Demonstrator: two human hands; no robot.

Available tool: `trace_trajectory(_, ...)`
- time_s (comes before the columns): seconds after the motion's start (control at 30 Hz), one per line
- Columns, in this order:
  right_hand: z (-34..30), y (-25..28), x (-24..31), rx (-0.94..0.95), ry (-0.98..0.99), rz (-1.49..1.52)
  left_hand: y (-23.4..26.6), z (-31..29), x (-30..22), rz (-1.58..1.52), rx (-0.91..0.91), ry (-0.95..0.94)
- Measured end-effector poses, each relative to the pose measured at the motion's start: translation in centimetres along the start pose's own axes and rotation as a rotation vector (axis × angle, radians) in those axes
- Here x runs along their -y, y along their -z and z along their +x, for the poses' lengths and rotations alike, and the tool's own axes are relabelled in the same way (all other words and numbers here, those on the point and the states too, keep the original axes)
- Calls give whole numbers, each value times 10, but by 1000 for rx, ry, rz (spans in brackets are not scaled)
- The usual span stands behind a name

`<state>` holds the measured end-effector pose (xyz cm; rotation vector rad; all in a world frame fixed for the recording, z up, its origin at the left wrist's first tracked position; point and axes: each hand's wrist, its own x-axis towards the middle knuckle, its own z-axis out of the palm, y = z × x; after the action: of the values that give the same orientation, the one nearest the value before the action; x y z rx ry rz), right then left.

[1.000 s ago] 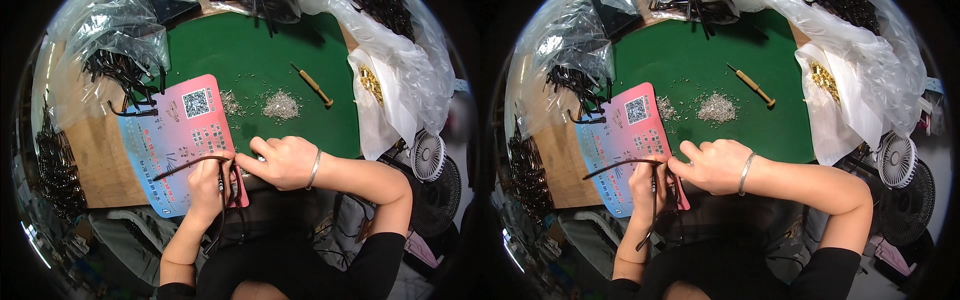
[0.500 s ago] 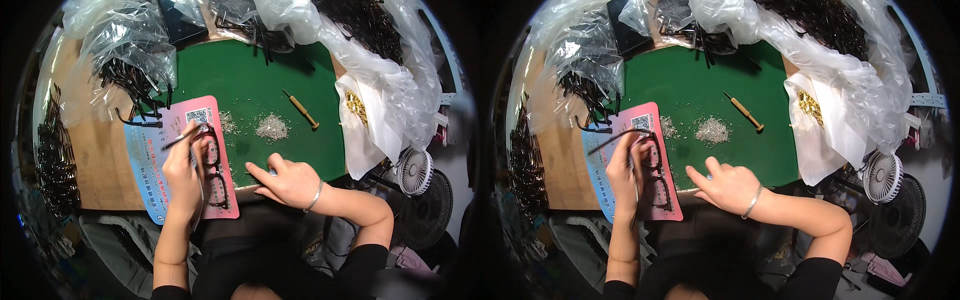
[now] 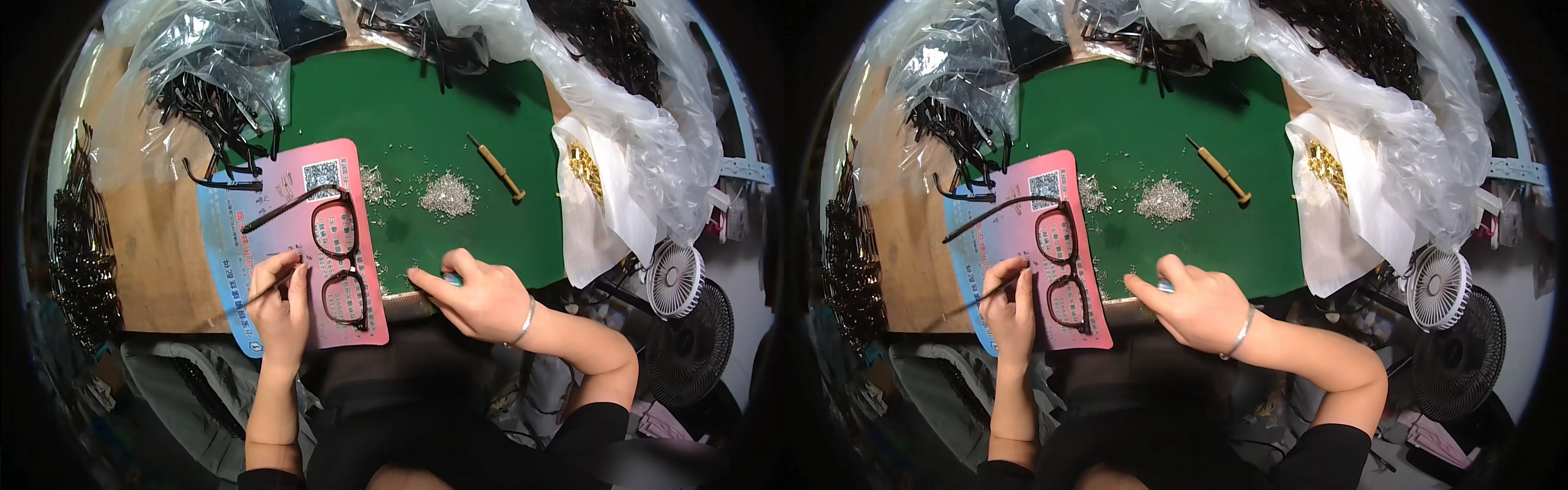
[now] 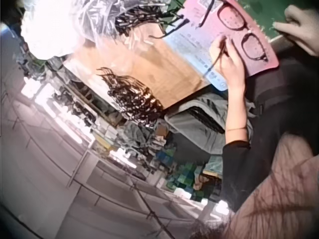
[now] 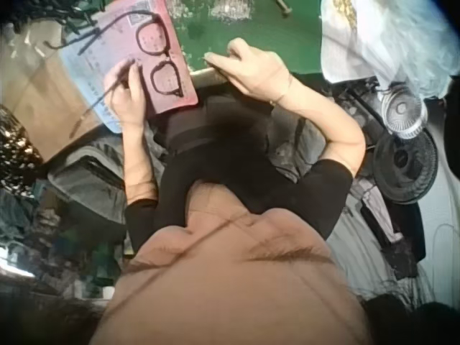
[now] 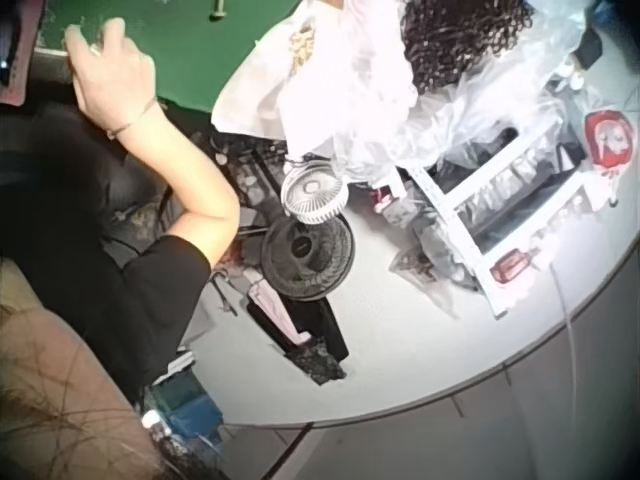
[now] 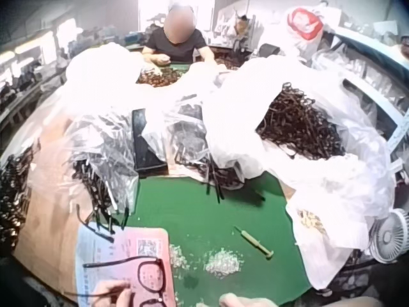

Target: The person assembles eyeglasses by inserting small metal screws into the hinges of black frames using a screwdriver. They repeatedly pick up frames, tighten screws, and place the finished glasses aside on a green mat.

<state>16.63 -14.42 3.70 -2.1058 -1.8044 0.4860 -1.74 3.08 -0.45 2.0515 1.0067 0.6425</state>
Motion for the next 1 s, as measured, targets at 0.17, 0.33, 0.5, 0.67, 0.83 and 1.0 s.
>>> trace_trajectory(0.17,5,-7,1,5,40,-95,18,-18,-6,-178,104,-170)
trace_trajectory(0.33,6,-9,0,30,97,-132,20,-30,-14,40,400,-664)
trace_trajectory(0.5,4,-11,-4,28,155,-165,11,-35,-7,91,355,-722)
trace_trajectory(0.67,5,-9,-5,52,183,-173,4,-39,-12,105,271,-642)
trace_trajectory(0.83,3,-9,-5,51,178,-171,-6,-47,-12,104,207,-561)
trace_trajectory(1.0,5,-13,-4,32,188,-189,-7,-47,-11,78,212,-527)
